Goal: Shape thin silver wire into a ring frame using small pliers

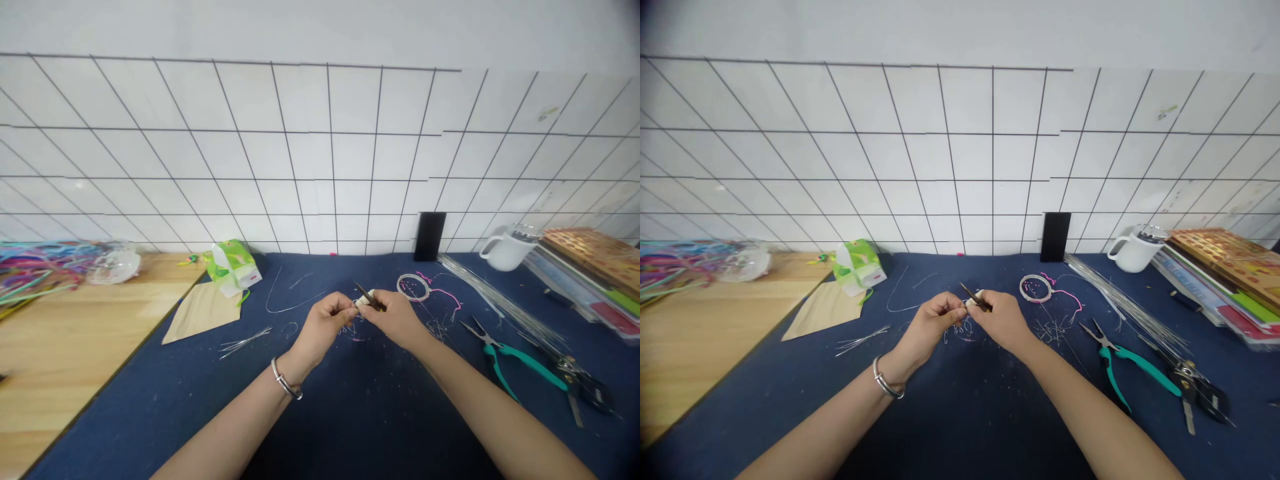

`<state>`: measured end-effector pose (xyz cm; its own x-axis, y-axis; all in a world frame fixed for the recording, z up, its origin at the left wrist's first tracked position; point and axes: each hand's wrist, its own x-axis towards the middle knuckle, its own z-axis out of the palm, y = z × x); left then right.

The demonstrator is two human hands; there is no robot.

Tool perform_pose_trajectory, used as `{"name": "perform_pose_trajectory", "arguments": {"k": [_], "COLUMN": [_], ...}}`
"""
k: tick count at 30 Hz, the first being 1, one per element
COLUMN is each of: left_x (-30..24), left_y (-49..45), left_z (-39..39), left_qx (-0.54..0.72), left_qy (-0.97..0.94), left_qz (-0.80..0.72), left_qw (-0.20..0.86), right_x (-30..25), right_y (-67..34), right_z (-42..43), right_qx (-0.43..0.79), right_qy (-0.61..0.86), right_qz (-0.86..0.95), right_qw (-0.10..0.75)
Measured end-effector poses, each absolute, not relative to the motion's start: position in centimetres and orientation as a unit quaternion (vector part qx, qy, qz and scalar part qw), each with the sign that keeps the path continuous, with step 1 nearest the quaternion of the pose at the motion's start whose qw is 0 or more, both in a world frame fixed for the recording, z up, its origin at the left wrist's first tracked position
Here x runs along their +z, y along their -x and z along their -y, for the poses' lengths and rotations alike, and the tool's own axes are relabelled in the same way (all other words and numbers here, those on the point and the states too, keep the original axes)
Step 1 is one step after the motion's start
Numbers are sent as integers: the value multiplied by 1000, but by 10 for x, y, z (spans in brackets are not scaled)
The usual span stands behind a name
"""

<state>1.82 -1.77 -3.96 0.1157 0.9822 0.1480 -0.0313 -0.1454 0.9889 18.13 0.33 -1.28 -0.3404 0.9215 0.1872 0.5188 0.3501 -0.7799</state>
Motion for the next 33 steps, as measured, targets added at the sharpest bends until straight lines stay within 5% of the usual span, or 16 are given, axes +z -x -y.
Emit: {"name": "perform_pose_trajectory", "arguments": {"k": [33], "left_x": [-55], "left_y": [-18], "left_z": [10], "left_qx": [529], "left_qy": [-420], "left_qz": [-392], "left_qw": [625], "right_x": [-32], "right_y": [-176], "right_z": [-10], "right_qx": [478], "right_qy": [446], "right_qz": [652], "right_qw": [385]}}
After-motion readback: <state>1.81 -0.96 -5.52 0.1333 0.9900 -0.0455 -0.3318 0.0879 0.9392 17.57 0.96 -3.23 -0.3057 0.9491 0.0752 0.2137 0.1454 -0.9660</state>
